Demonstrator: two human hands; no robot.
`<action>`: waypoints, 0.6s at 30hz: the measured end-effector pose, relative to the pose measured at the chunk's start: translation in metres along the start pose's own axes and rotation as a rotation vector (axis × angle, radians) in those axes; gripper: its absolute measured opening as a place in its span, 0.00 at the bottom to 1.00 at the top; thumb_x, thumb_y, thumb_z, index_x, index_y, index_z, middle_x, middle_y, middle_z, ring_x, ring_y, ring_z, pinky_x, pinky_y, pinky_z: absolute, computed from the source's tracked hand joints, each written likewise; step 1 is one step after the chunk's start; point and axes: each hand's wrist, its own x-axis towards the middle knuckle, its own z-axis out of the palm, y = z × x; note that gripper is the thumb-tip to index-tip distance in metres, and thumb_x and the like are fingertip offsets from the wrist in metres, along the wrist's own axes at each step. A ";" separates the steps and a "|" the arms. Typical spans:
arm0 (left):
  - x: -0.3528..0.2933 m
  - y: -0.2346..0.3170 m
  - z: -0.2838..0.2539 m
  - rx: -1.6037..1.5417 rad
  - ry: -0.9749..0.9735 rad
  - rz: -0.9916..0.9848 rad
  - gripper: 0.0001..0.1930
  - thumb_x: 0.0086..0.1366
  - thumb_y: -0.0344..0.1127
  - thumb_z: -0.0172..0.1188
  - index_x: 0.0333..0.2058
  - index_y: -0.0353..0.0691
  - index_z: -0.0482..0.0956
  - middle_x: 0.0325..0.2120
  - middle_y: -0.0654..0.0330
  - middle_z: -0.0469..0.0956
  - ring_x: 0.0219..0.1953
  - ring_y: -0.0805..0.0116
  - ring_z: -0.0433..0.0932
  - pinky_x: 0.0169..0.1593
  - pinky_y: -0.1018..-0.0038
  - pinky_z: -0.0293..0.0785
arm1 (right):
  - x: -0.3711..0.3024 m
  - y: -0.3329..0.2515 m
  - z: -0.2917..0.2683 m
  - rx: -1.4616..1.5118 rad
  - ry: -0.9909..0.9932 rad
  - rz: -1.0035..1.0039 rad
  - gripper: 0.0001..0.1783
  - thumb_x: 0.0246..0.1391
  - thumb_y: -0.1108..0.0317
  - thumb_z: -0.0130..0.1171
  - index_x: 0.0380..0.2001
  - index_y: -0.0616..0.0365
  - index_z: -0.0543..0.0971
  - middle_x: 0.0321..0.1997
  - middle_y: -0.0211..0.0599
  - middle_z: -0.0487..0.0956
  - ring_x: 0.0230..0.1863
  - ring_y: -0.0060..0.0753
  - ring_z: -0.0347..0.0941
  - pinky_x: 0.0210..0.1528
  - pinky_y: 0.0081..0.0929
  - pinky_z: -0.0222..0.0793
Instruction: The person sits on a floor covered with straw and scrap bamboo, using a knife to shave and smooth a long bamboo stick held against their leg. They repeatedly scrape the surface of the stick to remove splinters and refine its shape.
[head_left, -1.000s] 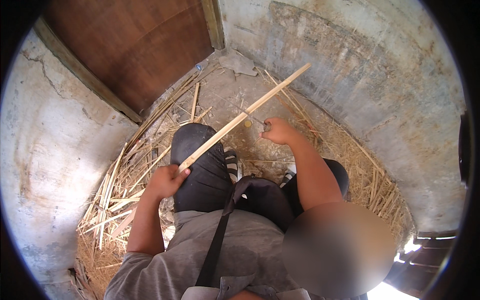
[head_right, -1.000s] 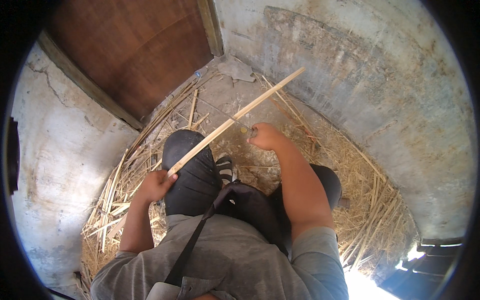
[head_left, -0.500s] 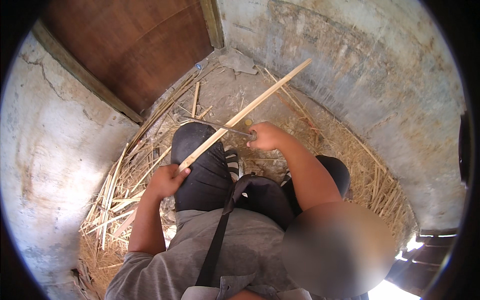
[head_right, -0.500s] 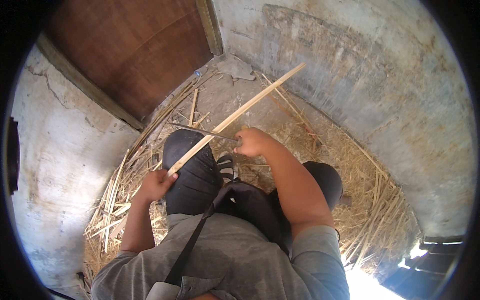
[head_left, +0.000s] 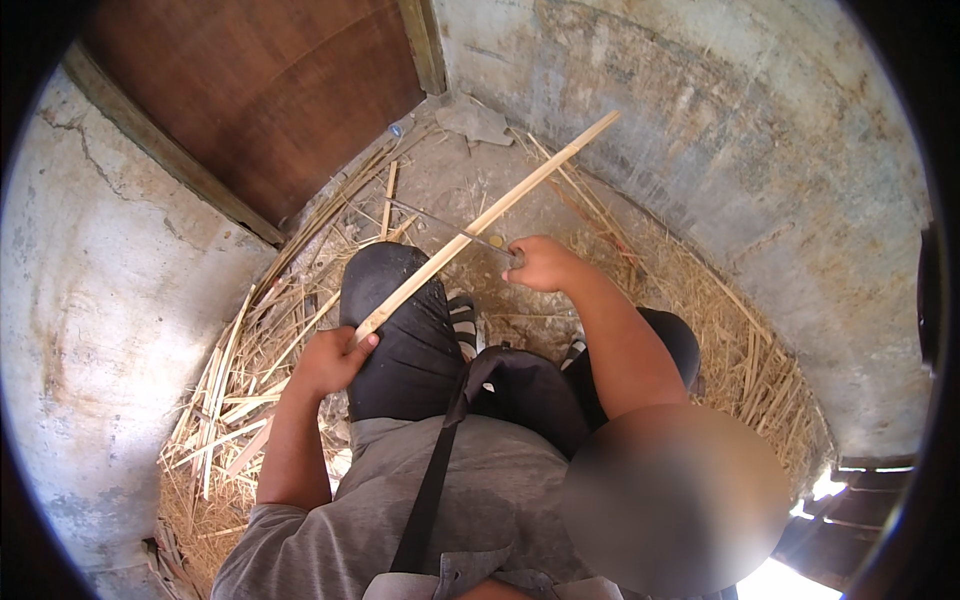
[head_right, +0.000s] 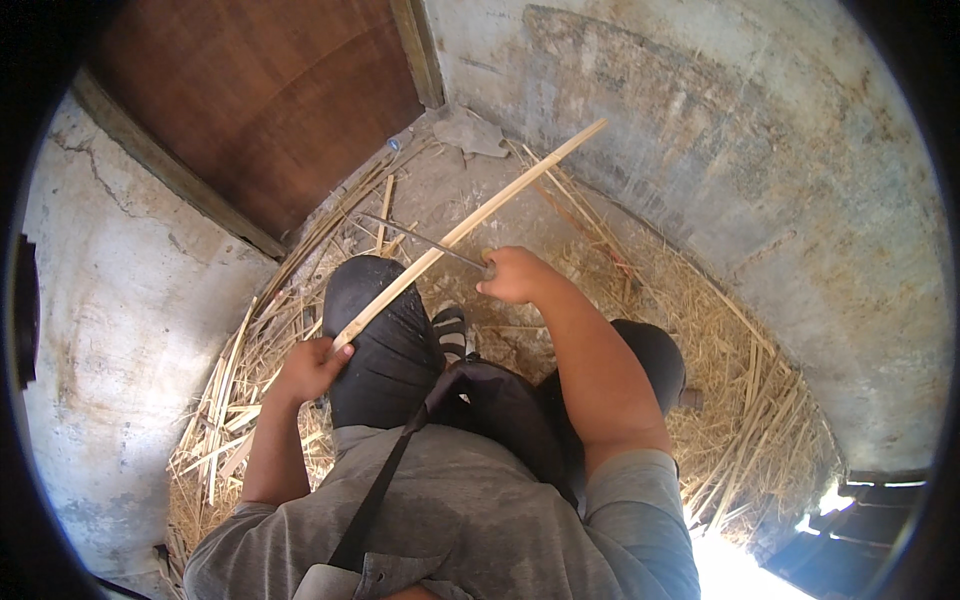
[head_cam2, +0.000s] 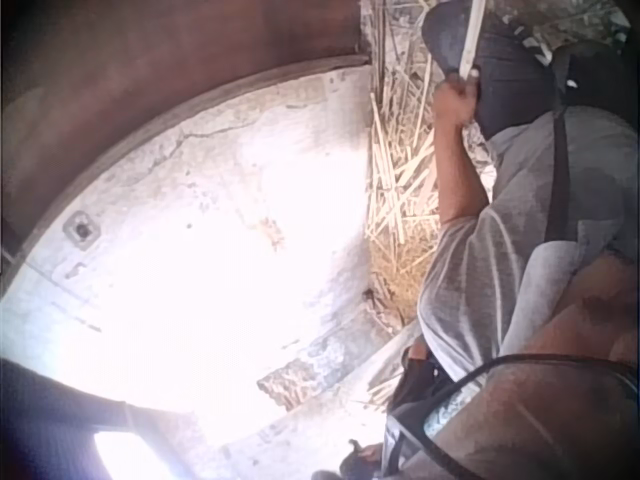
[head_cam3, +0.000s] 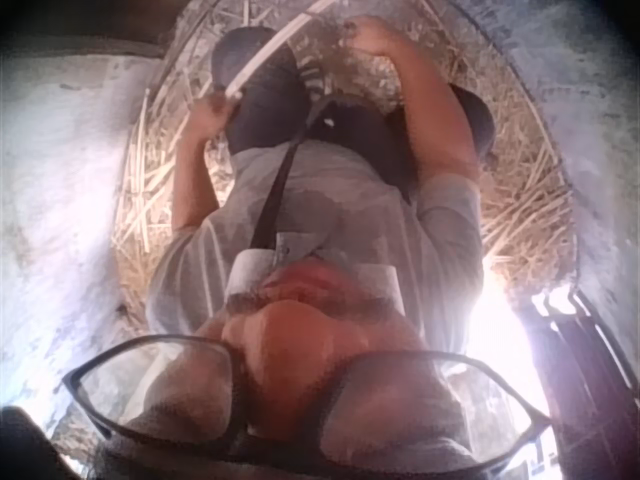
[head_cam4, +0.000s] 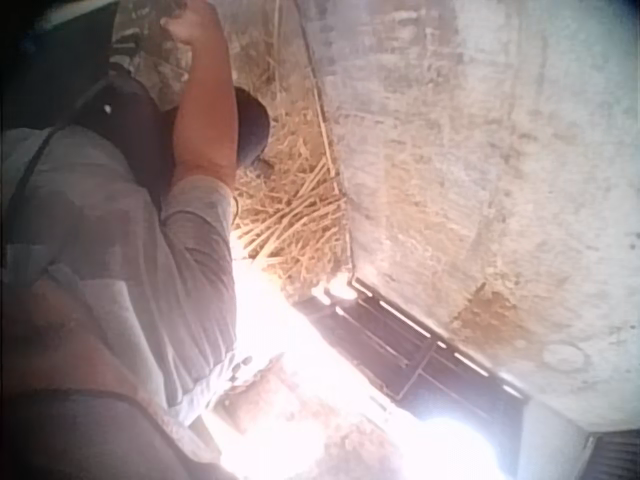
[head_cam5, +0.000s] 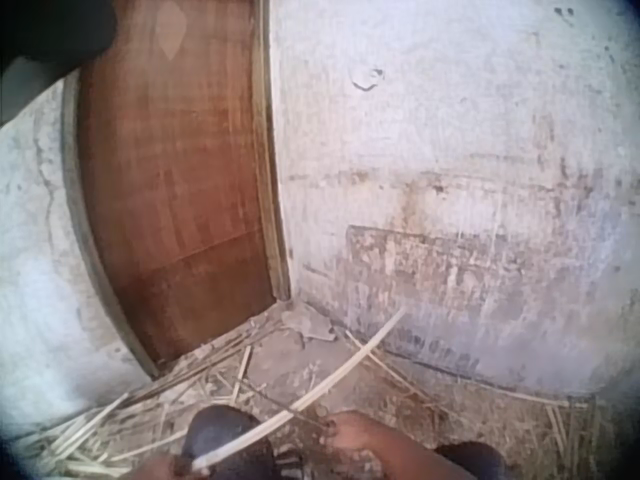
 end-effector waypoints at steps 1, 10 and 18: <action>0.000 0.000 0.000 0.000 -0.004 -0.003 0.30 0.67 0.60 0.61 0.28 0.32 0.78 0.23 0.40 0.78 0.31 0.39 0.80 0.37 0.54 0.73 | 0.001 0.000 0.000 0.003 -0.007 0.001 0.32 0.49 0.50 0.69 0.51 0.62 0.81 0.49 0.58 0.82 0.54 0.59 0.77 0.57 0.44 0.73; 0.001 -0.003 0.001 0.009 0.010 0.009 0.29 0.67 0.59 0.62 0.27 0.32 0.78 0.22 0.42 0.78 0.29 0.40 0.79 0.37 0.55 0.73 | 0.000 -0.008 -0.002 0.008 -0.050 0.022 0.32 0.51 0.51 0.68 0.55 0.60 0.80 0.54 0.55 0.81 0.57 0.57 0.76 0.59 0.44 0.72; 0.001 -0.001 0.001 0.028 0.017 0.015 0.29 0.67 0.59 0.61 0.27 0.32 0.78 0.22 0.42 0.78 0.29 0.40 0.79 0.36 0.55 0.73 | -0.001 -0.009 -0.006 0.000 -0.029 0.005 0.30 0.51 0.51 0.68 0.53 0.59 0.81 0.53 0.54 0.81 0.56 0.57 0.77 0.58 0.44 0.72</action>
